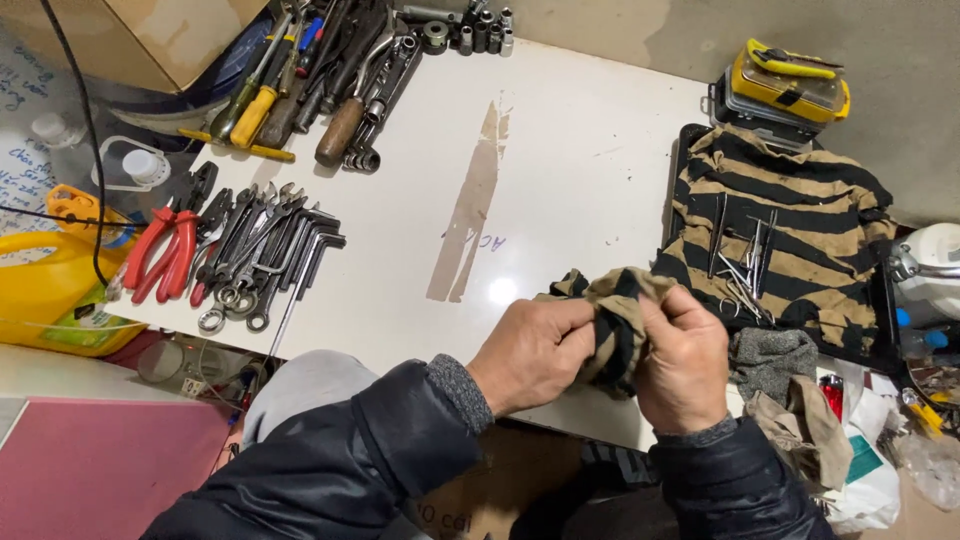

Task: The person is meticulously cleaning a bicycle spoke using a cloth, rubbing it repeatedly to remove grime.

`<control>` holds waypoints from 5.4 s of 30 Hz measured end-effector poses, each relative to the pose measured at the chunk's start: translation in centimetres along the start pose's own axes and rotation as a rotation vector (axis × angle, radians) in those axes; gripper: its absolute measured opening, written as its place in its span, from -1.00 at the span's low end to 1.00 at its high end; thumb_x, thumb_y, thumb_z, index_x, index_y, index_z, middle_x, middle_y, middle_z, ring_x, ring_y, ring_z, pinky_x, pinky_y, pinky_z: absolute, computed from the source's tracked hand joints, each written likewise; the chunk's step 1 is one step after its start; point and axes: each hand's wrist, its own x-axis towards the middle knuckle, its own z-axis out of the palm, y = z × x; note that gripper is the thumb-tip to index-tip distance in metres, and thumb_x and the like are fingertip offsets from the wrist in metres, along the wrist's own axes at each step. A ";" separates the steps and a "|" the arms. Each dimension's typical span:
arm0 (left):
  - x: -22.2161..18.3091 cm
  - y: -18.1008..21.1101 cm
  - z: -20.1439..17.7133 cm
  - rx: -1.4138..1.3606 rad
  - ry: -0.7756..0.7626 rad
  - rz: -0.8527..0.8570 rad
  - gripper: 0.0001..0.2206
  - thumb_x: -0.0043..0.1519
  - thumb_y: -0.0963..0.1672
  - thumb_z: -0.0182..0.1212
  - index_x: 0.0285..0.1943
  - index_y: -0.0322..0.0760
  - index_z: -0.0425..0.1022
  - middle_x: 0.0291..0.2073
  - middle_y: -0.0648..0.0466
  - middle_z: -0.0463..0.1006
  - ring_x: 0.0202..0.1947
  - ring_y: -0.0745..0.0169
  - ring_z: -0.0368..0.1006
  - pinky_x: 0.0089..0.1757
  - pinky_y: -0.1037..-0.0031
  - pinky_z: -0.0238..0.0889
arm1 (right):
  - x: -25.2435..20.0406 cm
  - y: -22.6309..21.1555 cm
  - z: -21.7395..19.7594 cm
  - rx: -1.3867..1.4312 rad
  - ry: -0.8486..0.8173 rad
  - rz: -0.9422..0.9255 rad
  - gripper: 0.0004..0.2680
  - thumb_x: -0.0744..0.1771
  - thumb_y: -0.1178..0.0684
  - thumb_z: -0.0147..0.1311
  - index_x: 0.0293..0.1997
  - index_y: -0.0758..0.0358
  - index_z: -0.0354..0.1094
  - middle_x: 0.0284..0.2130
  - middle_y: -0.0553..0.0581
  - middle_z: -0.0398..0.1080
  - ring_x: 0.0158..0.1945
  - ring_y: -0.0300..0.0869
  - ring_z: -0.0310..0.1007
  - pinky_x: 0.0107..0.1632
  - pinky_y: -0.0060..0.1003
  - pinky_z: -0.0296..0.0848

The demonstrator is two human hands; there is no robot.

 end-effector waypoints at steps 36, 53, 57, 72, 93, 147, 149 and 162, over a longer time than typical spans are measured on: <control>0.6 1.5 0.5 0.036 0.053 -0.143 -0.78 0.15 -0.07 0.12 -0.17 -0.20 0.62 -0.22 0.05 0.71 -0.22 0.20 0.62 -0.12 0.46 0.45 | 0.8 0.4 -2.0 -0.024 -0.059 0.154 -0.87 0.45 0.09 -0.01 -0.04 0.37 0.35 -0.10 0.21 0.51 -0.11 -0.13 0.55 0.10 -0.33 0.58; 0.7 -0.8 -16.4 0.531 0.249 -0.583 -0.76 0.10 0.08 0.27 -0.17 0.09 0.70 -0.23 0.31 0.71 -0.26 0.34 0.55 -0.27 0.46 0.31 | 10.4 8.2 -12.7 -0.551 -0.189 -0.006 -0.79 0.53 -0.06 0.00 0.19 0.26 0.26 -0.09 0.13 0.32 -0.20 -0.17 0.27 -0.15 -0.28 0.31; -1.3 3.6 -20.5 0.322 0.364 -0.891 -0.78 0.19 -0.08 0.31 -0.03 -0.18 0.65 0.00 0.09 0.67 0.01 0.21 0.53 0.13 0.30 0.37 | 10.3 7.0 -12.4 -0.708 -0.235 -0.034 -0.76 0.58 -0.01 -0.03 0.09 0.50 0.24 -0.26 0.28 0.19 -0.48 -0.12 0.04 -0.46 -0.25 0.11; -2.8 -1.7 -24.2 0.362 0.607 -0.870 -0.68 0.21 -0.05 0.31 0.10 -0.23 0.59 0.11 0.03 0.60 0.14 0.13 0.48 0.18 0.23 0.30 | 5.6 3.6 0.0 -1.998 -0.700 0.099 -0.76 0.36 -0.24 -0.15 -0.06 -0.23 0.51 0.07 -0.21 0.48 0.13 -0.15 0.54 0.00 -0.17 0.58; -3.4 -6.5 -24.1 1.003 0.214 -1.076 -0.77 0.31 -0.05 0.09 0.05 -0.14 0.54 0.02 -0.01 0.57 0.05 -0.04 0.47 0.02 0.10 0.35 | 6.4 3.0 -2.7 -1.944 -0.656 0.302 -0.71 0.38 -0.31 -0.08 0.14 -0.16 0.40 0.06 -0.02 0.56 0.10 -0.06 0.60 0.13 -0.12 0.57; 7.2 -1.9 -12.4 -0.409 0.447 -0.607 -0.72 0.39 0.01 0.14 -0.07 -0.26 0.54 -0.57 0.18 0.38 -0.59 0.52 0.24 -0.48 0.76 0.11 | 15.0 5.3 -28.1 -1.181 0.592 -0.147 -0.86 0.21 -0.16 0.36 -0.23 -0.28 0.57 -0.39 -0.17 0.51 -0.15 -0.15 0.51 -0.10 -0.29 0.42; 7.7 -2.0 -11.7 -0.455 0.388 -0.618 -0.72 0.38 0.02 0.15 -0.07 -0.25 0.54 -0.56 0.18 0.40 -0.59 0.53 0.26 -0.47 0.79 0.13 | 13.1 3.3 -25.1 -1.236 0.545 -0.090 -0.87 0.21 -0.10 0.34 -0.22 -0.18 0.59 -0.35 -0.04 0.53 -0.11 -0.02 0.51 -0.05 -0.21 0.43; 7.7 -2.2 -10.4 -0.500 0.236 -0.656 -0.75 0.36 -0.01 0.20 -0.06 -0.25 0.55 -0.46 0.11 0.53 -0.54 0.47 0.39 -0.47 0.77 0.25 | 11.6 1.5 -20.0 -1.389 0.242 0.172 -0.81 0.17 -0.08 0.28 -0.20 -0.07 0.61 -0.23 0.14 0.52 0.09 0.11 0.42 0.18 -0.09 0.38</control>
